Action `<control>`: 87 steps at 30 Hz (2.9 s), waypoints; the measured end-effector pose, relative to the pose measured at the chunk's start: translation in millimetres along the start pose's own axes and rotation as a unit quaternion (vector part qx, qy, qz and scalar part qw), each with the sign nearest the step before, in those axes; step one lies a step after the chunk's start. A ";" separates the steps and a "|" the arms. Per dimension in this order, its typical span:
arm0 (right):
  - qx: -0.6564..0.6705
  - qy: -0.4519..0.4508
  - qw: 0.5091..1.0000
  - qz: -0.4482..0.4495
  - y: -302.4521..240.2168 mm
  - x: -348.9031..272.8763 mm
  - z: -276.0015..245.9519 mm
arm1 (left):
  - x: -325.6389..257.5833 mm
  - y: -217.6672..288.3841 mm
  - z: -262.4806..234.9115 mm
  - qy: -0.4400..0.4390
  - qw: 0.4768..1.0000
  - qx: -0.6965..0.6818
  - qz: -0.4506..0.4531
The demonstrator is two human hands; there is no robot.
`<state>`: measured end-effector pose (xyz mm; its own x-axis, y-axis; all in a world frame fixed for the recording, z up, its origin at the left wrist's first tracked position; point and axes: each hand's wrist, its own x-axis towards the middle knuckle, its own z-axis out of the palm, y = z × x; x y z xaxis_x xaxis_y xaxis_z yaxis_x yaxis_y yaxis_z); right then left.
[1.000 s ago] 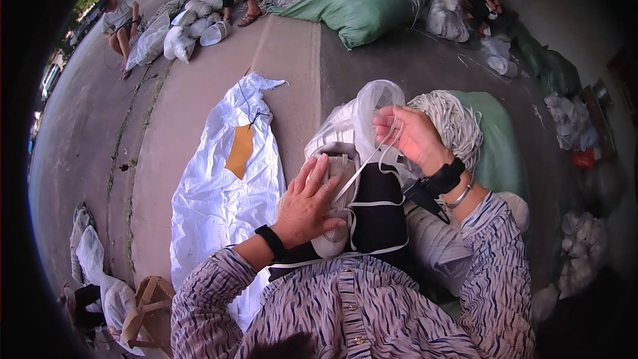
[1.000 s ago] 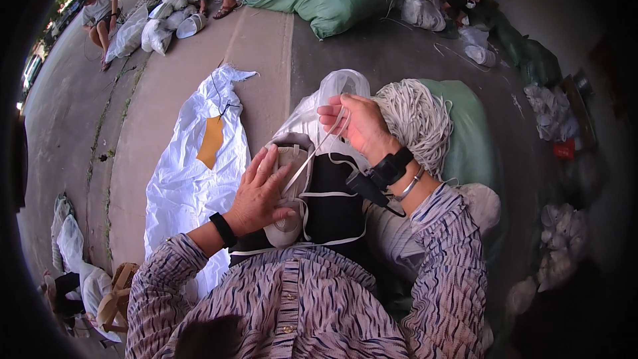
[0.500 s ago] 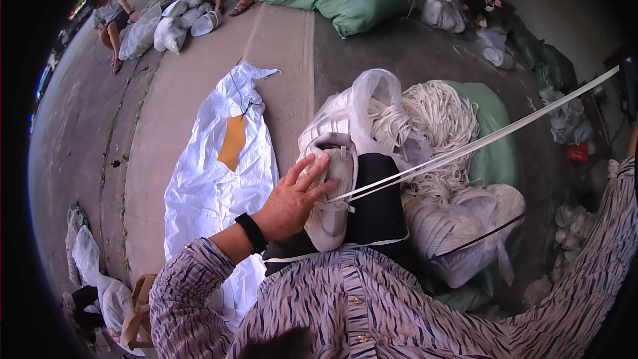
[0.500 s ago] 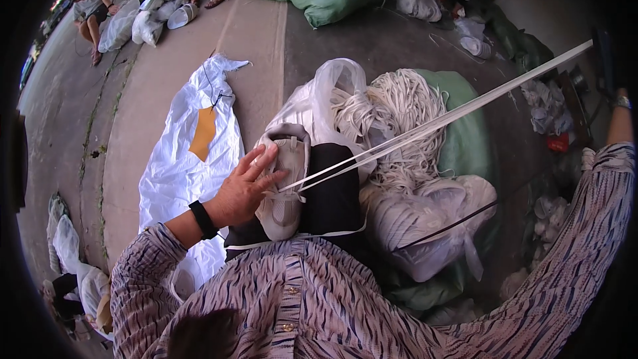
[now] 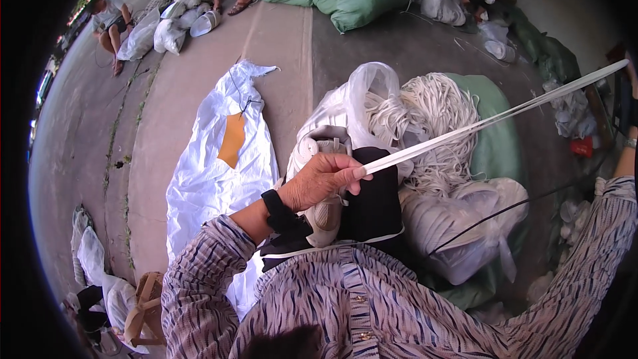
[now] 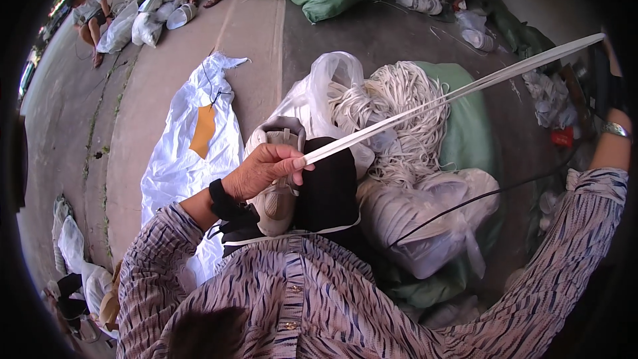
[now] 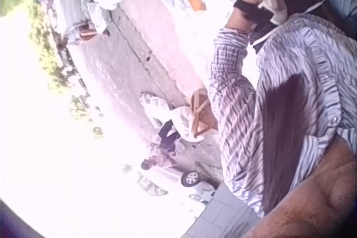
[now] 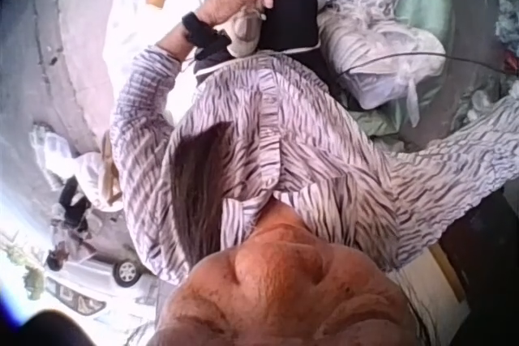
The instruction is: The recorder is lacing a white sneaker while sitting in an open workspace.
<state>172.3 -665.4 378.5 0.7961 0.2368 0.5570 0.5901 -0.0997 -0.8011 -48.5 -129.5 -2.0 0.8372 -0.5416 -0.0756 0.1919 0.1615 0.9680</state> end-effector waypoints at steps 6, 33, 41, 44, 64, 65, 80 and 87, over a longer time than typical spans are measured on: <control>0.074 -0.036 0.971 0.224 71.1 -83.3 239.4 | -2.0 -5.8 5.4 0.056 0.998 0.036 -0.022; 0.220 -0.412 0.602 0.648 177.5 -291.8 432.8 | -74.3 -35.8 -6.9 0.192 0.956 0.220 -0.026; 0.241 -0.403 0.628 0.621 178.2 -300.0 423.6 | -68.3 -20.6 7.8 0.210 0.861 0.463 -0.026; 0.233 -0.397 0.633 0.622 178.8 -298.8 424.2 | -70.0 -23.5 2.5 0.194 0.821 0.537 0.005; 0.135 -0.460 0.717 0.507 165.7 -272.6 431.1 | -40.0 -25.8 21.8 0.129 0.738 0.657 0.088; 0.161 -0.450 0.724 0.498 159.5 -258.6 424.4 | -40.4 -26.0 22.2 0.131 0.731 0.662 0.101; 0.297 -0.244 0.831 0.403 179.9 -212.7 454.0 | -59.3 -53.5 14.7 0.308 0.816 0.487 0.049; 0.307 -0.235 0.813 0.436 160.7 -193.7 455.0 | -58.4 -57.8 9.9 0.283 0.841 0.460 0.014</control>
<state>51.9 -287.5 42.2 0.6518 0.6921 -0.3100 -0.4631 0.0396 -0.8854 -113.6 -115.3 -51.2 0.9945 -0.0257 0.1015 -0.0918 -0.6806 0.7269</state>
